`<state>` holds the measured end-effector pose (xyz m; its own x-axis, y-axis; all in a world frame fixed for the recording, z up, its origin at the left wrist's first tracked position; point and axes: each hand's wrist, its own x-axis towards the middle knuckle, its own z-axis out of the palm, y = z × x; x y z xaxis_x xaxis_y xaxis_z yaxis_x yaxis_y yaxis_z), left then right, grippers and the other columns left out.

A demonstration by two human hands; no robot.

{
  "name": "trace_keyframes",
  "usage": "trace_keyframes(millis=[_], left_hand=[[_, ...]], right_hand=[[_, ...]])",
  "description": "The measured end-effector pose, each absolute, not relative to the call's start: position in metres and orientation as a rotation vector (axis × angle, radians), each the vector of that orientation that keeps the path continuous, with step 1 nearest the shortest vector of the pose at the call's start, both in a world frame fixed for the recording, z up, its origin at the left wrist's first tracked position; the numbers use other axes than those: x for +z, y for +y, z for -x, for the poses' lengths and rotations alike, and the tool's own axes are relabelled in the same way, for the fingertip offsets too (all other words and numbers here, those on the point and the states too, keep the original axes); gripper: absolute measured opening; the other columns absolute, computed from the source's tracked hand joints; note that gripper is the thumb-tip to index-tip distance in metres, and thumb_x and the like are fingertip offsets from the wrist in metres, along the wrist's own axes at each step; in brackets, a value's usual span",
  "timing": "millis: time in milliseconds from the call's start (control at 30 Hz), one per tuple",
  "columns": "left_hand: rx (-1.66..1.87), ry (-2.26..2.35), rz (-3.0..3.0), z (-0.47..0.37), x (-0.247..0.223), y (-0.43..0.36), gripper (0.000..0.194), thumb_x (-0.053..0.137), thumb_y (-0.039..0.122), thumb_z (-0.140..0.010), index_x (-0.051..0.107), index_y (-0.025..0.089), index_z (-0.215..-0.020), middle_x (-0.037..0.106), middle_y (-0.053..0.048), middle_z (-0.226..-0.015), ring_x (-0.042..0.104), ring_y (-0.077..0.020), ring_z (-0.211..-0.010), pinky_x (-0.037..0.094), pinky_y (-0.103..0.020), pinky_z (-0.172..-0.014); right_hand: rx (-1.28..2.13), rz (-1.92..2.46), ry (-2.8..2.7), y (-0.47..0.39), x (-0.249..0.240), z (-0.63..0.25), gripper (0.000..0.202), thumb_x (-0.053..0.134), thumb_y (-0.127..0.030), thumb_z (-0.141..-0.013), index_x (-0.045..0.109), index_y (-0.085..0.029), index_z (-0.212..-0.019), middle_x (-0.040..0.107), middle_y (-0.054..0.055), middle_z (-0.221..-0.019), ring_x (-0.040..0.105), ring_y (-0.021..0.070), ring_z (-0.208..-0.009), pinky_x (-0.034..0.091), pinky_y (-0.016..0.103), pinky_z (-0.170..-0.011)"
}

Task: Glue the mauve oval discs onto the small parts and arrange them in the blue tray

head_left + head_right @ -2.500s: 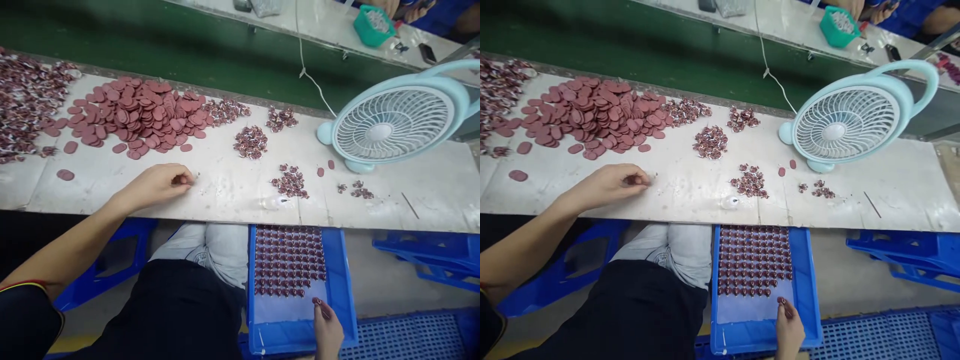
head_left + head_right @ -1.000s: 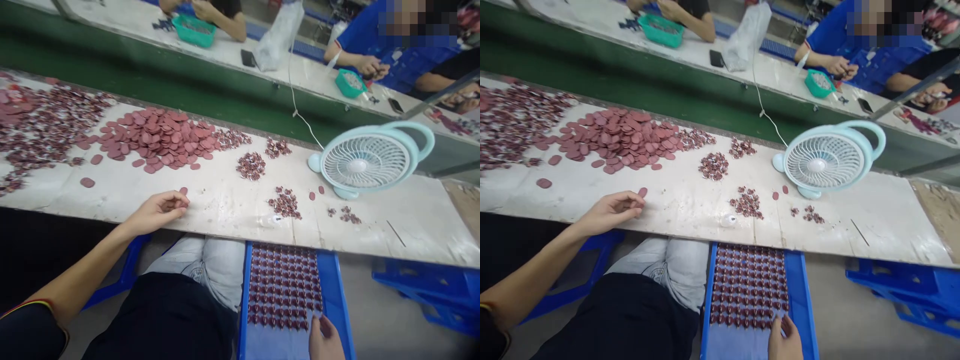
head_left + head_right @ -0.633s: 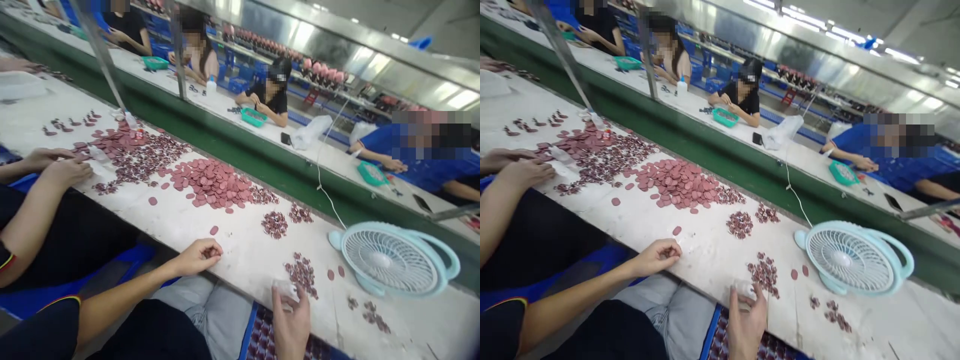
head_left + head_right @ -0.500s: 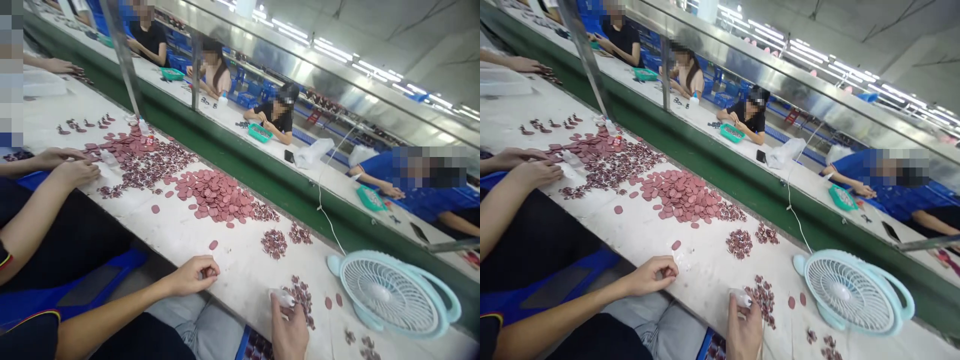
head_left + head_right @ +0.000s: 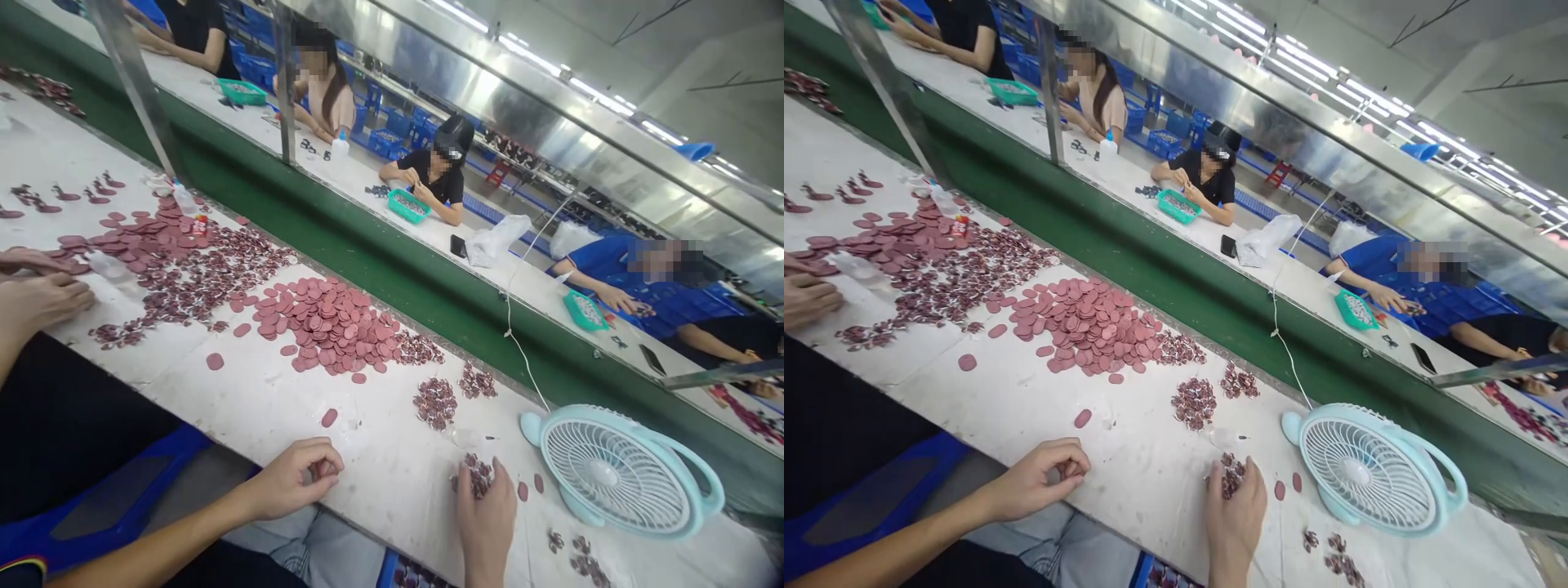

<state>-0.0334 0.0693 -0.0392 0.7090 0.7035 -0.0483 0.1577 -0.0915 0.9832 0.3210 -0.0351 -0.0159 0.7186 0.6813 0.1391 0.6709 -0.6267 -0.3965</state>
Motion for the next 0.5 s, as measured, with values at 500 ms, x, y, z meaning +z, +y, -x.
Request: trace_keyframes(millis=[500], left_hand=[[0.488, 0.713, -1.564, 0.034, -0.034, 0.072, 0.015, 0.065, 0.039, -0.089, 0.070, 0.028, -0.096, 0.058, -0.004, -0.087, 0.057, -0.0161, -0.080, 0.047, -0.031, -0.076]], right_hand=[[0.111, 2.413, -1.595, -0.067, -0.063, -0.262, 0.082, 0.047, -0.058, -0.093, 0.012, -0.031, -0.162, 0.030, 0.009, -0.169, 0.022, 0.0331, -0.159, 0.026, 0.062, -0.127]])
